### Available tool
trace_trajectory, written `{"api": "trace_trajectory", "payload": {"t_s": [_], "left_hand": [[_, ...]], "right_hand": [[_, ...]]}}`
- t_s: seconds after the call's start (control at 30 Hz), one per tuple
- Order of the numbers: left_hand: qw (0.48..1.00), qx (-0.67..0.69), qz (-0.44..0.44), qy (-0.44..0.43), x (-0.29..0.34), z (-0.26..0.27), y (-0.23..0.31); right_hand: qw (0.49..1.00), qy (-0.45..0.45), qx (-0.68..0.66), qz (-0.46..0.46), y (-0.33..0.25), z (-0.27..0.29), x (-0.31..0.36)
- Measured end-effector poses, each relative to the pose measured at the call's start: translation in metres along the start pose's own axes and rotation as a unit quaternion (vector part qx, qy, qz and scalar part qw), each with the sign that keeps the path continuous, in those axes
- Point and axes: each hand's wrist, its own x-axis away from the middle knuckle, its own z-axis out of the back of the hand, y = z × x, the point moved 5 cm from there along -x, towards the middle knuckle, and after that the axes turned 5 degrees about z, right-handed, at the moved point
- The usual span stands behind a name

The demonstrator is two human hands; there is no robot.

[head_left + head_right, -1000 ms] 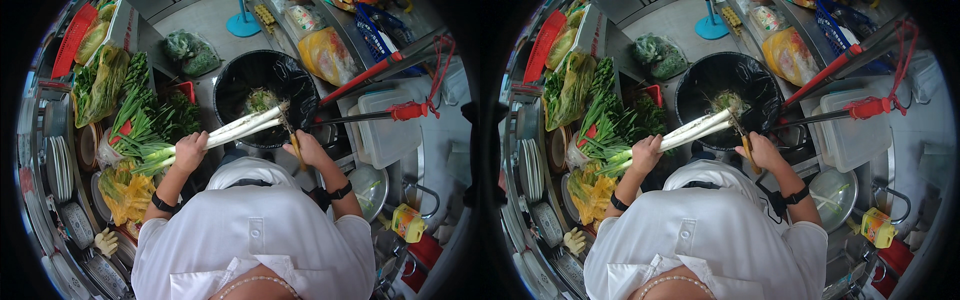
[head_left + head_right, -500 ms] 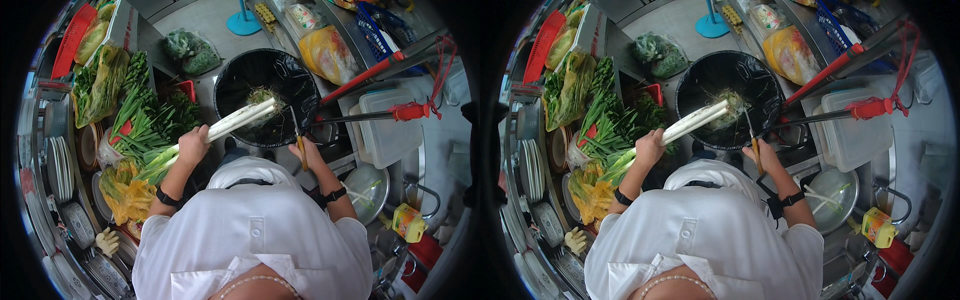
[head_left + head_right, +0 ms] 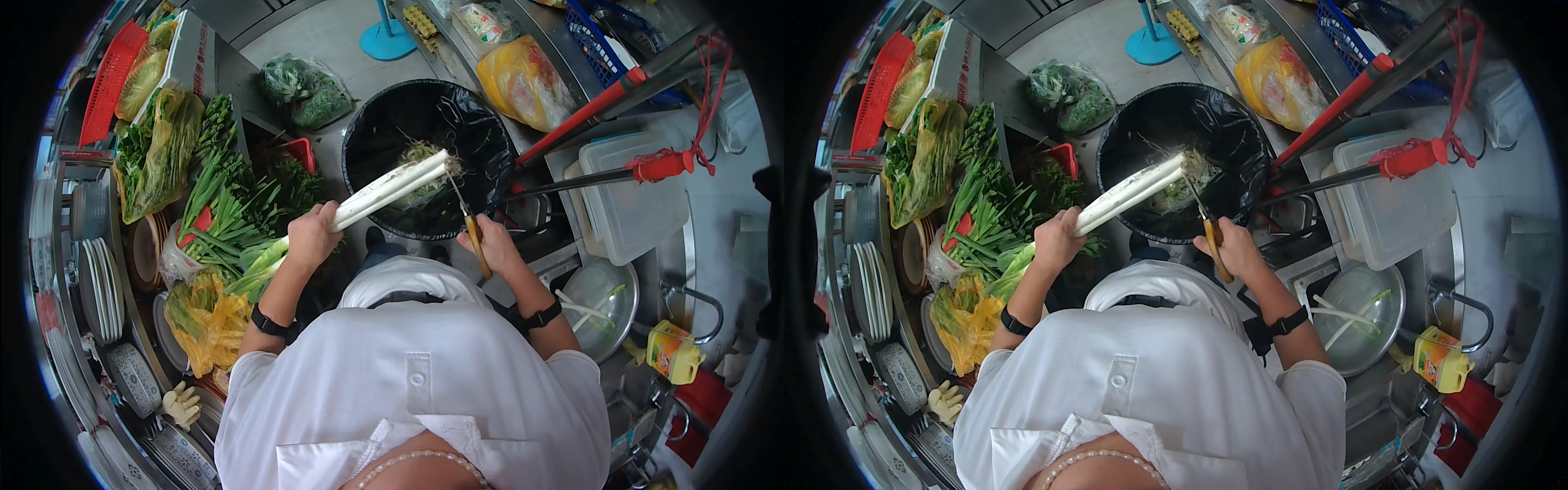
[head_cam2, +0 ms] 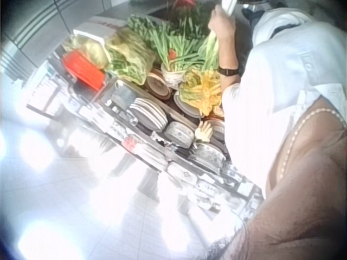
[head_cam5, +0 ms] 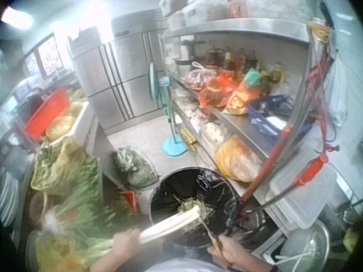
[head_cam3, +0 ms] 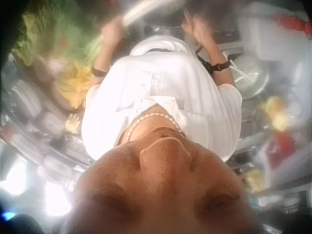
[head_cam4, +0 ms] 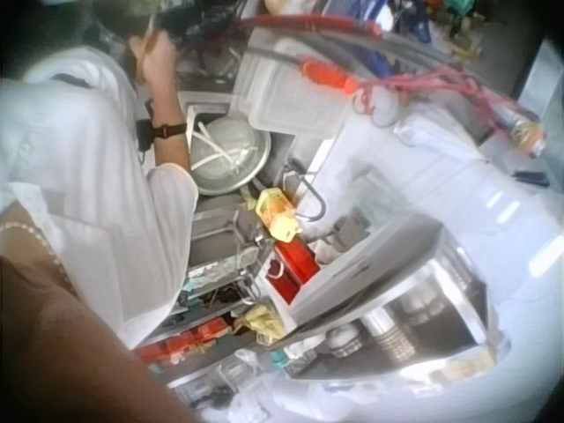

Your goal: The person trims the root ends off several long green onions using scissors and discards the trimmings into a trash bin. The cleaned green onions are placed into a metal bowl in the sink. The person repeats this process for multiple green onions throughout the clip.

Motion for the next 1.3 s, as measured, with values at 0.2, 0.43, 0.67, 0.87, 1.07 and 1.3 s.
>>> {"api": "trace_trajectory", "payload": {"t_s": [0.2,0.43,0.67,0.87,1.07,1.3], "left_hand": [[0.999,0.0,-0.028,0.018,0.006,0.002,0.006],[1.0,0.006,-0.012,-0.021,0.007,0.002,0.003],[0.964,0.196,0.102,-0.15,-0.004,-0.003,-0.023],[0.83,0.442,0.177,-0.29,0.0,-0.018,-0.023],[0.767,0.515,0.173,-0.342,0.006,-0.021,-0.012],[0.762,0.508,0.152,-0.371,0.01,-0.022,-0.01]], "right_hand": [[0.998,-0.003,0.045,-0.036,-0.005,0.0,-0.005],[0.994,0.06,0.09,-0.002,-0.001,-0.01,-0.014],[0.995,0.07,-0.066,0.002,0.029,-0.017,-0.021],[0.998,0.005,0.002,0.056,-0.003,-0.015,-0.017],[0.999,-0.009,0.04,0.018,-0.026,-0.014,-0.022],[0.999,-0.019,0.042,0.001,-0.022,-0.016,-0.027]]}}
